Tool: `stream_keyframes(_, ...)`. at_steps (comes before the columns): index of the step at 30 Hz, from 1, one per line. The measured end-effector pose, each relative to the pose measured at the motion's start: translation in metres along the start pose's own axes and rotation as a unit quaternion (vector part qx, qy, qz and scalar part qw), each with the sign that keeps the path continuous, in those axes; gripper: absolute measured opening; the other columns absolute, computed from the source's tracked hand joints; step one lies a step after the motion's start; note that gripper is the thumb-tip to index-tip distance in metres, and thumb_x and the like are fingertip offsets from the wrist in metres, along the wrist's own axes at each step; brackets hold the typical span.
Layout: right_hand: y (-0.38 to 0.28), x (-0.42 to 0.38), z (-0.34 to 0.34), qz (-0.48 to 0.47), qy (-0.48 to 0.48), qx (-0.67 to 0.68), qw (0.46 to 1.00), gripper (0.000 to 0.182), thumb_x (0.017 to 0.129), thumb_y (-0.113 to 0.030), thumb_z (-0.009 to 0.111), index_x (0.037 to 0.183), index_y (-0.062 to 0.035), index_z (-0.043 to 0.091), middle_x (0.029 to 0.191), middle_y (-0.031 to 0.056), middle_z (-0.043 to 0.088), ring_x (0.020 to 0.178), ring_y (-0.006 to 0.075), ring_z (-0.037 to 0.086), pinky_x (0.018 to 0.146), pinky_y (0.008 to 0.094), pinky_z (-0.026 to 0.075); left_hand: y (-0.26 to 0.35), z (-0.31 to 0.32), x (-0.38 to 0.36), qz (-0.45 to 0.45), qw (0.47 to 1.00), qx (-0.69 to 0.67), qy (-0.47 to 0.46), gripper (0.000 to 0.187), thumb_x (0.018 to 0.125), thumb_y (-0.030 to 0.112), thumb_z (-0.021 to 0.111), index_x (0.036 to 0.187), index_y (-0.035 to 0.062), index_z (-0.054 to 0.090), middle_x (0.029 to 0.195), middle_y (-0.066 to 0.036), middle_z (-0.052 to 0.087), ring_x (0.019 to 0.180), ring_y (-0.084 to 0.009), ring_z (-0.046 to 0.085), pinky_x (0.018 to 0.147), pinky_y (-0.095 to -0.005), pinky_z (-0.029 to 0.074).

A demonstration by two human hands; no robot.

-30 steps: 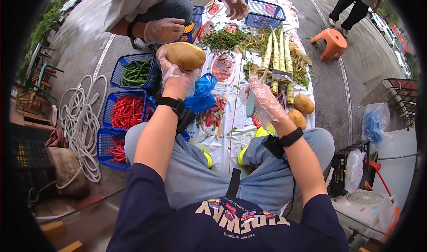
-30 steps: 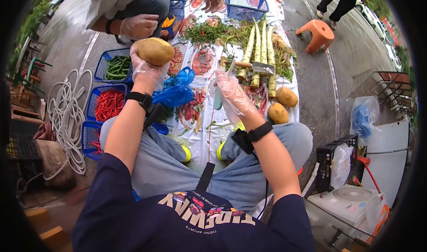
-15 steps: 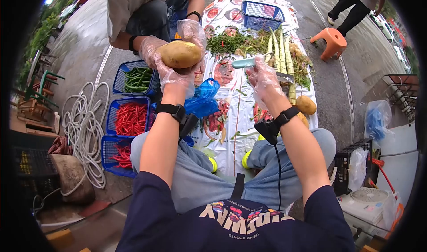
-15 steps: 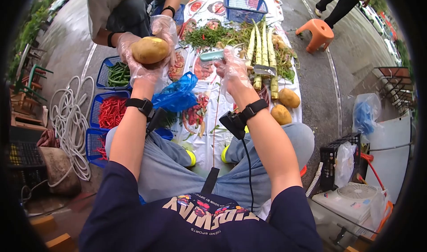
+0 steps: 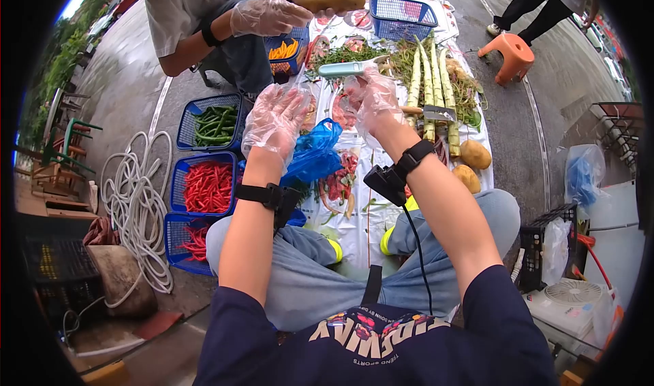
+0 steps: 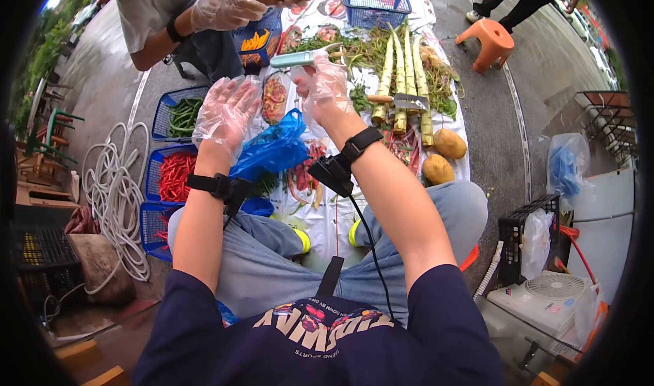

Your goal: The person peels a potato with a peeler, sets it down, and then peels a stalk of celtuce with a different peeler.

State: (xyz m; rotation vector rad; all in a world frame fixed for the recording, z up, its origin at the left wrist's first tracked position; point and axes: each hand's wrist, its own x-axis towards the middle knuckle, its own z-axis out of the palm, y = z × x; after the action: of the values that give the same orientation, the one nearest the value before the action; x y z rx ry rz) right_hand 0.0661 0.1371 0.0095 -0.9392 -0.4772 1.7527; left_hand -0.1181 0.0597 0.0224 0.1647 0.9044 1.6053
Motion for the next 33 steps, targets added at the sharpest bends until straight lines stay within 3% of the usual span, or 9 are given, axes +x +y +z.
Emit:
stream_keyframes(6, 0.011, 0.007, 0.013, -0.013, 0.012, -0.047, 0.999, 0.029, 0.095, -0.037, 0.06, 0.093, -0.0086, 0.062, 0.067, 0.0031, 0.055, 0.05, 0.0112, 0.044, 0.045, 0.0249, 0.033, 0.024, 0.007, -0.027, 0.019, 0.998, 0.036, -0.043, 0.037, 0.093, 0.027, 0.06, 0.118, 0.0008, 0.051, 0.124, -0.022, 0.057, 0.121, -0.0342, 0.053, 0.103, -0.0496, 0.043)
stream_keyframes(14, 0.017, 0.02, 0.001, -0.162, -0.051, -0.213, 0.962, 0.028, 0.096, -0.032, 0.059, 0.104, -0.006, 0.067, 0.079, 0.0027, 0.061, 0.058, 0.0112, 0.052, 0.051, 0.0262, 0.039, 0.019, 0.021, -0.043, 0.005, 0.998, 0.062, -0.018, 0.038, 0.097, 0.025, 0.052, 0.125, -0.0016, 0.051, 0.129, -0.023, 0.056, 0.122, -0.0354, 0.054, 0.102, -0.0486, 0.045)
stream_keyframes(17, 0.05, 0.07, -0.064, 0.025, -0.075, -0.105, 0.991, 0.033, 0.096, -0.035, 0.059, 0.102, -0.0037, 0.068, 0.079, 0.003, 0.061, 0.061, 0.0111, 0.054, 0.054, 0.0269, 0.042, 0.011, 0.018, -0.046, -0.012, 0.997, 0.054, -0.054, 0.041, 0.097, 0.024, 0.052, 0.128, -0.003, 0.049, 0.13, -0.024, 0.055, 0.121, -0.0353, 0.054, 0.099, -0.0465, 0.048)
stream_keyframes(19, 0.082, 0.125, -0.151, 0.033, 0.059, -0.274, 0.959, 0.048, 0.094, -0.047, 0.058, 0.104, -0.0016, 0.07, 0.085, 0.0111, 0.069, 0.077, 0.0208, 0.066, 0.068, 0.0353, 0.051, 0.005, 0.031, -0.052, -0.008, 0.994, 0.094, -0.063, 0.043, 0.097, 0.023, 0.051, 0.132, -0.0033, 0.046, 0.13, -0.025, 0.054, 0.119, -0.0349, 0.056, 0.096, -0.0441, 0.051)
stream_keyframes(21, 0.085, 0.17, -0.226, -0.005, 0.288, -0.551, 0.783, 0.071, 0.087, -0.064, 0.057, 0.108, 0.0033, 0.068, 0.099, 0.0159, 0.07, 0.086, 0.0294, 0.067, 0.075, 0.0394, 0.051, -0.003, 0.038, -0.053, -0.01, 0.987, 0.15, -0.058, 0.046, 0.096, 0.026, 0.053, 0.132, -0.0022, 0.045, 0.129, -0.025, 0.054, 0.116, -0.0349, 0.058, 0.095, -0.0435, 0.051)
stream_keyframes(23, 0.068, 0.192, -0.276, 0.08, 0.391, -0.519, 0.756, 0.081, 0.084, -0.071, 0.055, 0.107, 0.0051, 0.069, 0.106, 0.0208, 0.069, 0.097, 0.035, 0.066, 0.083, 0.0426, 0.049, -0.011, 0.044, -0.053, -0.015, 0.98, 0.192, -0.051, 0.049, 0.094, 0.029, 0.055, 0.131, -0.0018, 0.045, 0.129, -0.026, 0.054, 0.113, -0.0349, 0.06, 0.093, -0.0427, 0.052)
stream_keyframes(27, 0.063, 0.223, -0.284, 0.076, 0.393, -0.567, 0.72, 0.079, 0.089, -0.065, 0.046, 0.108, 0.0087, 0.067, 0.115, 0.0294, 0.063, 0.114, 0.0394, 0.06, 0.096, 0.0426, 0.046, -0.021, 0.047, -0.037, -0.057, 0.98, 0.193, -0.013, 0.055, 0.087, 0.027, 0.066, 0.127, -0.0055, 0.047, 0.124, -0.028, 0.057, 0.109, -0.0348, 0.062, 0.092, -0.0408, 0.051)
stream_keyframes(30, 0.064, 0.246, -0.297, 0.051, 0.399, -0.408, 0.82, 0.067, 0.081, -0.058, 0.063, 0.108, 0.003, 0.07, 0.115, 0.0243, 0.066, 0.108, 0.035, 0.063, 0.094, 0.039, 0.047, -0.03, 0.047, -0.025, -0.095, 0.971, 0.219, -0.003, 0.058, 0.084, 0.029, 0.069, 0.126, -0.0059, 0.048, 0.123, -0.029, 0.058, 0.107, -0.0358, 0.063, 0.09, -0.0415, 0.052)
stream_keyframes(33, 0.068, 0.269, -0.337, -0.032, 0.259, -0.653, 0.711, 0.043, 0.076, -0.042, 0.068, 0.085, 0.0002, 0.074, 0.095, 0.0207, 0.07, 0.092, 0.0328, 0.067, 0.079, 0.0399, 0.05, -0.034, 0.048, -0.018, -0.14, 0.958, 0.248, 0.023, 0.058, 0.084, 0.03, 0.069, 0.123, -0.0072, 0.049, 0.121, -0.029, 0.059, 0.106, -0.0364, 0.064, 0.089, -0.0419, 0.053)
